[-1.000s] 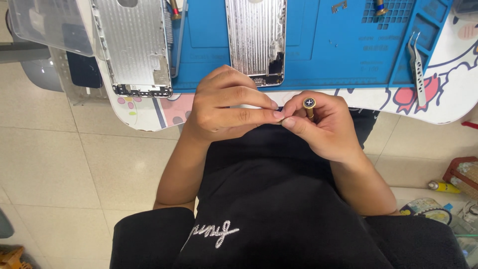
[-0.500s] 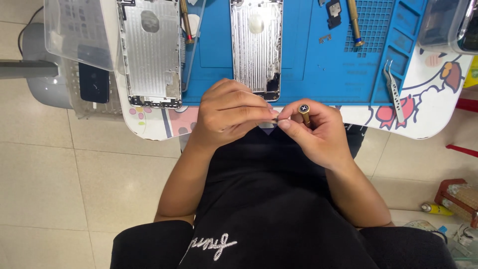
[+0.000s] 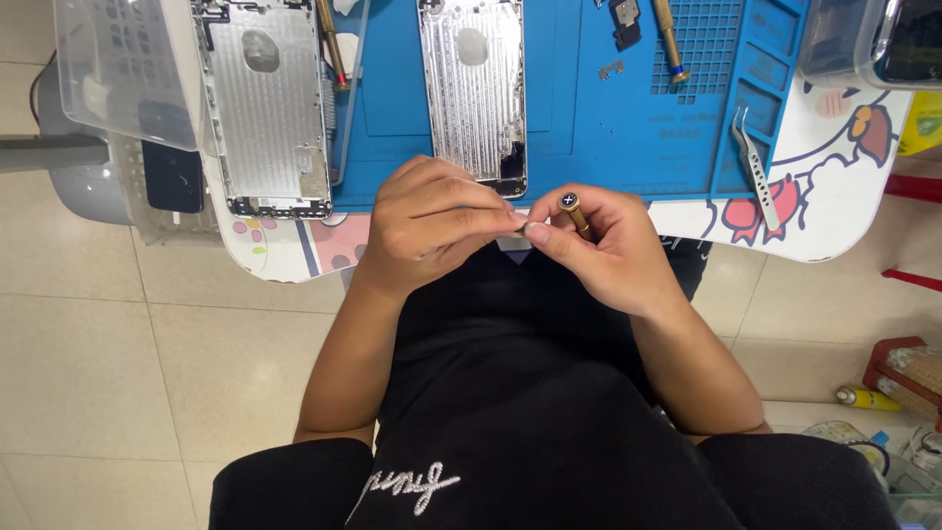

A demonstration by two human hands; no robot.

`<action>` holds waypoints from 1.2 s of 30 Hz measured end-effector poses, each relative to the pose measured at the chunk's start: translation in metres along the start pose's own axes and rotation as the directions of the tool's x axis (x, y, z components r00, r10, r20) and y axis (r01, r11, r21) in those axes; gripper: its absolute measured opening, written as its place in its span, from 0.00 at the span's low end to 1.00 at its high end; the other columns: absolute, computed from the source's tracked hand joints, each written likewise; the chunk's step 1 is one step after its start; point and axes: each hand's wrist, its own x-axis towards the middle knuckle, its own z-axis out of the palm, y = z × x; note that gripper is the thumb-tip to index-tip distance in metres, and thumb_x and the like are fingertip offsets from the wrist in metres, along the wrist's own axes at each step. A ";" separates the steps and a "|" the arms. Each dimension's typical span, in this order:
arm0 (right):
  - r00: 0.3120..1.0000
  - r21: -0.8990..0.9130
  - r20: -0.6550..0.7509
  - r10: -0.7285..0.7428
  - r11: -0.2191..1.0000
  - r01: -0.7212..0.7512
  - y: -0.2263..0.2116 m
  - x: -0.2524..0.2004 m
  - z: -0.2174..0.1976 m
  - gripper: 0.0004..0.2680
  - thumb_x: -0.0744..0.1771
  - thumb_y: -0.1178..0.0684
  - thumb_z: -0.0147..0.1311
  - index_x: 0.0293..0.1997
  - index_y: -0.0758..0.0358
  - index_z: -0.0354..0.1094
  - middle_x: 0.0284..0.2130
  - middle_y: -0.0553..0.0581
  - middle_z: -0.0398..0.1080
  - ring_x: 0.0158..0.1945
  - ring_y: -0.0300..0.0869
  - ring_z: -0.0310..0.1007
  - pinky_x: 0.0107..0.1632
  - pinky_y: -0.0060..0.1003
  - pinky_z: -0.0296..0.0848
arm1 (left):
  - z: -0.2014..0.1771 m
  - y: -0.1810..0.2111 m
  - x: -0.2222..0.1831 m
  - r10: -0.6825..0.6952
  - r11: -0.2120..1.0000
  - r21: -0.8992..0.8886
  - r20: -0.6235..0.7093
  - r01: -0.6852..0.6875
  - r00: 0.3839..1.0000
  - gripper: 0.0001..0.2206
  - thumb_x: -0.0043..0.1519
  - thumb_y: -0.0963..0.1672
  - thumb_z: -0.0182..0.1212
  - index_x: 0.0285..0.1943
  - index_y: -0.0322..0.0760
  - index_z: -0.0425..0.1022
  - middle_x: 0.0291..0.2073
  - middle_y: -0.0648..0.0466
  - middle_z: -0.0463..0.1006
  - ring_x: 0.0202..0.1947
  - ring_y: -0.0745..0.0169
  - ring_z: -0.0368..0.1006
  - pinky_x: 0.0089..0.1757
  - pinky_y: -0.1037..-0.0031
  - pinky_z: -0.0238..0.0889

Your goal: Replacing internal components and reassembling a mobile phone.

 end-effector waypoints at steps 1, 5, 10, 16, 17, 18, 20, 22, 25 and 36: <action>1.000 0.003 0.003 0.009 1.000 -0.009 0.000 -0.001 0.001 0.02 0.68 0.58 0.59 0.40 0.64 0.73 0.22 0.39 0.61 0.25 0.25 0.52 0.29 0.23 0.52 | 0.002 -0.001 -0.002 -0.010 1.000 -0.001 0.001 0.010 1.000 0.06 0.56 0.44 0.75 0.38 0.44 0.84 0.35 0.62 0.81 0.36 0.66 0.75 0.38 0.75 0.64; 0.991 -0.209 -0.055 -0.125 0.972 0.111 -0.004 -0.003 0.004 0.02 0.68 0.59 0.60 0.42 0.64 0.73 0.19 0.40 0.58 0.22 0.24 0.51 0.26 0.23 0.49 | 0.002 -0.003 -0.002 0.017 0.999 0.039 -0.018 -0.016 1.000 0.06 0.56 0.44 0.75 0.39 0.45 0.84 0.35 0.63 0.81 0.37 0.67 0.74 0.38 0.75 0.64; 0.949 -0.441 -0.033 -0.312 0.857 0.267 -0.006 0.001 0.004 0.02 0.68 0.62 0.60 0.42 0.66 0.72 0.20 0.42 0.63 0.20 0.24 0.53 0.25 0.23 0.49 | 0.004 -0.004 -0.002 0.031 0.997 0.065 -0.048 -0.028 0.998 0.07 0.55 0.46 0.75 0.40 0.47 0.84 0.35 0.65 0.81 0.38 0.66 0.73 0.38 0.75 0.64; 0.951 -0.433 -0.080 -0.297 0.870 0.235 -0.003 0.007 0.004 0.03 0.69 0.62 0.62 0.44 0.64 0.72 0.23 0.45 0.65 0.23 0.26 0.54 0.27 0.25 0.52 | -0.011 0.016 0.001 -0.087 0.977 0.192 -0.023 0.090 0.996 0.19 0.60 0.42 0.72 0.59 0.36 0.73 0.45 0.53 0.79 0.43 0.55 0.75 0.44 0.67 0.67; 0.945 -0.503 -0.078 -0.317 0.831 0.237 -0.005 0.008 0.006 0.03 0.69 0.62 0.63 0.44 0.64 0.73 0.25 0.46 0.67 0.23 0.27 0.55 0.27 0.25 0.53 | -0.014 0.018 -0.006 -0.134 0.964 0.222 -0.054 0.142 0.990 0.21 0.62 0.41 0.72 0.62 0.37 0.71 0.48 0.53 0.78 0.46 0.55 0.75 0.46 0.70 0.68; 0.939 -0.570 -0.074 -0.336 0.787 0.237 -0.008 0.008 0.008 0.04 0.69 0.61 0.64 0.45 0.63 0.73 0.26 0.47 0.68 0.24 0.28 0.56 0.28 0.26 0.54 | -0.018 0.021 -0.012 -0.178 0.949 0.250 -0.086 0.194 0.980 0.22 0.64 0.39 0.72 0.65 0.39 0.69 0.50 0.53 0.78 0.48 0.55 0.76 0.47 0.73 0.68; 0.935 -0.593 -0.052 -0.351 0.765 0.253 -0.006 0.013 0.015 0.04 0.68 0.61 0.65 0.44 0.62 0.74 0.26 0.48 0.69 0.23 0.28 0.58 0.27 0.27 0.54 | -0.019 0.017 -0.023 -0.190 0.933 0.296 -0.081 0.205 0.979 0.21 0.63 0.39 0.72 0.64 0.38 0.71 0.49 0.53 0.79 0.47 0.57 0.76 0.46 0.74 0.67; 0.936 -0.618 -0.025 -0.350 0.742 0.261 -0.005 0.019 0.023 0.04 0.67 0.61 0.65 0.43 0.62 0.74 0.26 0.48 0.69 0.22 0.29 0.59 0.27 0.28 0.55 | -0.021 0.014 -0.030 -0.217 0.914 0.333 -0.083 0.232 0.973 0.20 0.63 0.39 0.72 0.62 0.37 0.72 0.48 0.54 0.80 0.46 0.59 0.76 0.45 0.75 0.65; 0.907 -0.680 0.030 -0.420 0.656 0.327 -0.001 0.022 0.032 0.05 0.67 0.61 0.65 0.44 0.61 0.73 0.28 0.49 0.71 0.23 0.31 0.62 0.28 0.29 0.58 | -0.019 0.011 -0.036 -0.226 0.840 0.500 -0.028 0.209 0.974 0.16 0.62 0.41 0.74 0.58 0.38 0.78 0.42 0.59 0.80 0.39 0.65 0.74 0.42 0.73 0.60; 0.896 -0.826 0.069 -0.439 0.478 0.298 -0.005 0.035 0.045 0.04 0.69 0.58 0.65 0.44 0.60 0.74 0.23 0.50 0.65 0.25 0.38 0.64 0.30 0.35 0.61 | -0.016 0.000 -0.045 -0.110 0.846 0.521 -0.039 0.115 0.993 0.16 0.61 0.47 0.76 0.55 0.41 0.80 0.39 0.61 0.77 0.38 0.66 0.71 0.41 0.71 0.57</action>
